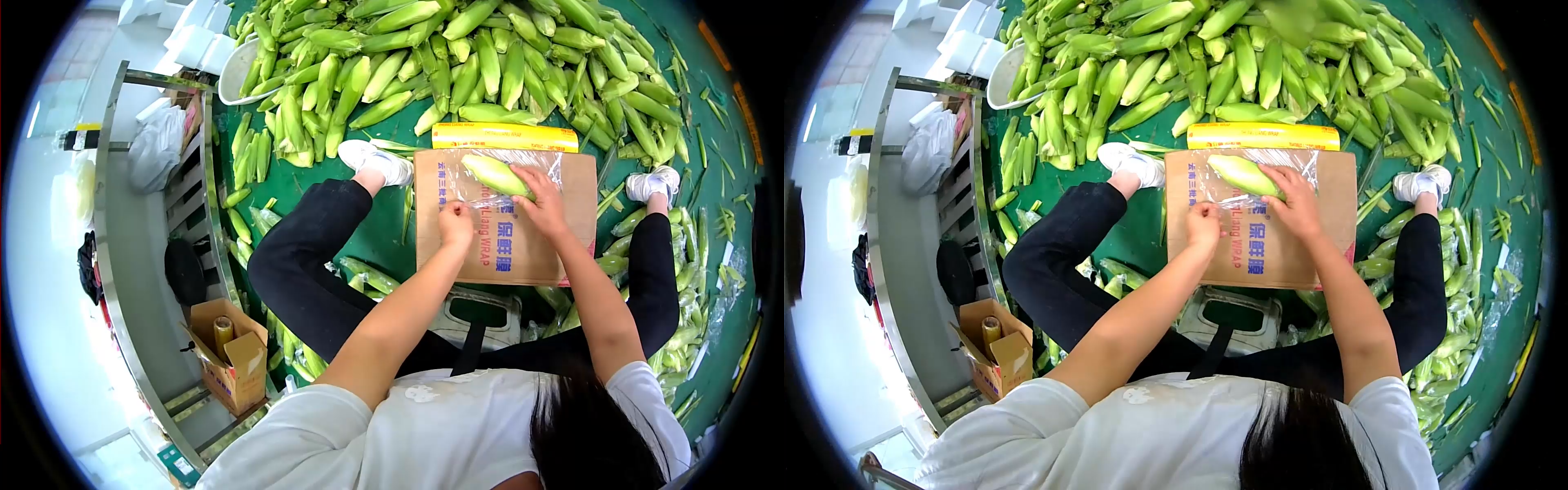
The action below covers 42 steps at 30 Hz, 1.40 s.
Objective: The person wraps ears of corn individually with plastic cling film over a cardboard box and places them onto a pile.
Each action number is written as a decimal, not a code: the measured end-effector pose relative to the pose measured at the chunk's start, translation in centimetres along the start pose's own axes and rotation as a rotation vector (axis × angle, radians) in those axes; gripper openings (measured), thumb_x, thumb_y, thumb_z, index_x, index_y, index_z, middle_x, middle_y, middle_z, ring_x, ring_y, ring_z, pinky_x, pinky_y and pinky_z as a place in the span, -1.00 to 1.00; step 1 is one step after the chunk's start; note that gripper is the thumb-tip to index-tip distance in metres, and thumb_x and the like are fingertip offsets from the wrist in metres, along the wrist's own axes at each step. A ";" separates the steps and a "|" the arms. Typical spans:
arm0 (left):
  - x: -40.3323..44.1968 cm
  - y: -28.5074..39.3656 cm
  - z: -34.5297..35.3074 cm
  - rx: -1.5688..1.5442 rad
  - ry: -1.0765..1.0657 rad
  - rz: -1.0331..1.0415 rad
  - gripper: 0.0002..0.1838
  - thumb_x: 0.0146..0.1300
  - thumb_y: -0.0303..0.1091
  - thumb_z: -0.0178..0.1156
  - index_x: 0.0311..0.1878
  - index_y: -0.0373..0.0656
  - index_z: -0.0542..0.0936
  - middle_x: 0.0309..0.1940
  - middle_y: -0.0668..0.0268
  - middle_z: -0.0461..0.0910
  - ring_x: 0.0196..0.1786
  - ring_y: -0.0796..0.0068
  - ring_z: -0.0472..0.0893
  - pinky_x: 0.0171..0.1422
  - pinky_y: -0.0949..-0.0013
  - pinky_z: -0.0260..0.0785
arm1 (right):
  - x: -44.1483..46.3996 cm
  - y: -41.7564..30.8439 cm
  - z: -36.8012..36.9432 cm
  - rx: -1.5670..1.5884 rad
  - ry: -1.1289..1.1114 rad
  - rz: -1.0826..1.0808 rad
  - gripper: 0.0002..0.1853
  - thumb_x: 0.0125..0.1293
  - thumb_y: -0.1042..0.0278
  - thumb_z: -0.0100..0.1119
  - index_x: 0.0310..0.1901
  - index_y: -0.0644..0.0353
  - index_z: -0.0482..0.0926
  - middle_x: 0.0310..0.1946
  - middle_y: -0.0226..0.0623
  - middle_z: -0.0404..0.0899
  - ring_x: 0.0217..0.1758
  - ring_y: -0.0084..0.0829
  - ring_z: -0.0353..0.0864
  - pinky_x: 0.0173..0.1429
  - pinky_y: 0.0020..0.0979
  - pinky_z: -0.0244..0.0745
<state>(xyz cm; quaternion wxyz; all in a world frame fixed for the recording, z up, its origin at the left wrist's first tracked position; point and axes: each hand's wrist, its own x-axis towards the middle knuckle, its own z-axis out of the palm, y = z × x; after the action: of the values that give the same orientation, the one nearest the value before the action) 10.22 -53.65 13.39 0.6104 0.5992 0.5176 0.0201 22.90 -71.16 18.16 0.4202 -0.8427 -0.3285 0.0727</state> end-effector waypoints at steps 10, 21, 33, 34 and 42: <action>-4.6 2.3 -3.4 -0.430 -0.152 0.261 -0.88 0.64 -0.32 -0.07 -0.02 -0.15 0.39 -0.09 0.29 0.51 0.02 0.37 0.64 0.02 0.31 0.59 | -0.5 0.2 -0.1 -0.096 -0.125 0.012 -0.30 0.13 0.28 0.46 0.37 -0.30 0.53 0.22 -0.37 0.55 0.27 -0.22 0.51 0.37 -0.17 0.32; -5.6 2.9 -6.2 0.683 0.050 0.789 -0.58 0.22 -0.38 0.33 0.13 -0.12 0.46 0.08 0.11 0.49 0.19 0.17 0.54 0.25 0.03 0.38 | -0.6 -1.2 -1.1 -0.221 -0.347 -0.059 -0.25 0.12 0.29 0.47 0.40 -0.39 0.49 0.22 -0.41 0.55 0.29 -0.26 0.49 0.33 -0.17 0.30; 1.4 10.0 -11.0 1.067 -0.889 1.460 -0.85 0.28 -0.45 0.20 -0.10 -0.08 0.62 0.16 0.29 0.61 0.31 0.22 0.54 0.46 -0.04 0.26 | -0.4 -1.6 -2.2 -0.213 -0.523 -0.039 -0.31 0.17 0.24 0.45 0.38 -0.36 0.51 0.20 -0.39 0.55 0.34 -0.22 0.45 0.39 -0.12 0.29; 1.5 9.2 -9.9 0.803 -0.844 1.017 -0.90 0.41 -0.40 0.10 -0.14 -0.17 0.57 0.03 0.15 0.66 0.16 0.06 0.61 0.28 0.06 0.44 | -0.5 -1.4 -2.3 -0.196 -0.537 -0.043 -0.34 0.20 0.22 0.43 0.37 -0.36 0.52 0.22 -0.37 0.54 0.35 -0.20 0.45 0.40 -0.09 0.28; 9.4 15.2 -0.2 1.696 -0.357 0.985 -0.34 0.08 0.22 0.43 0.09 -0.09 0.61 -0.15 0.12 0.76 -0.10 0.12 0.75 -0.03 0.09 0.58 | 6.9 2.6 1.9 -0.393 -0.047 -0.211 -0.56 0.43 -0.13 0.10 0.18 -0.10 0.65 0.35 -0.13 0.43 0.37 -0.07 0.43 0.46 0.02 0.26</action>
<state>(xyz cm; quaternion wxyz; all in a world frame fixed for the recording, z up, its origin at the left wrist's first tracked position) 23.44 -43.19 19.18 -0.0269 0.9793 -0.0449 -0.1956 28.73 -66.83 16.08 0.2456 -0.8675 -0.4322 -0.0172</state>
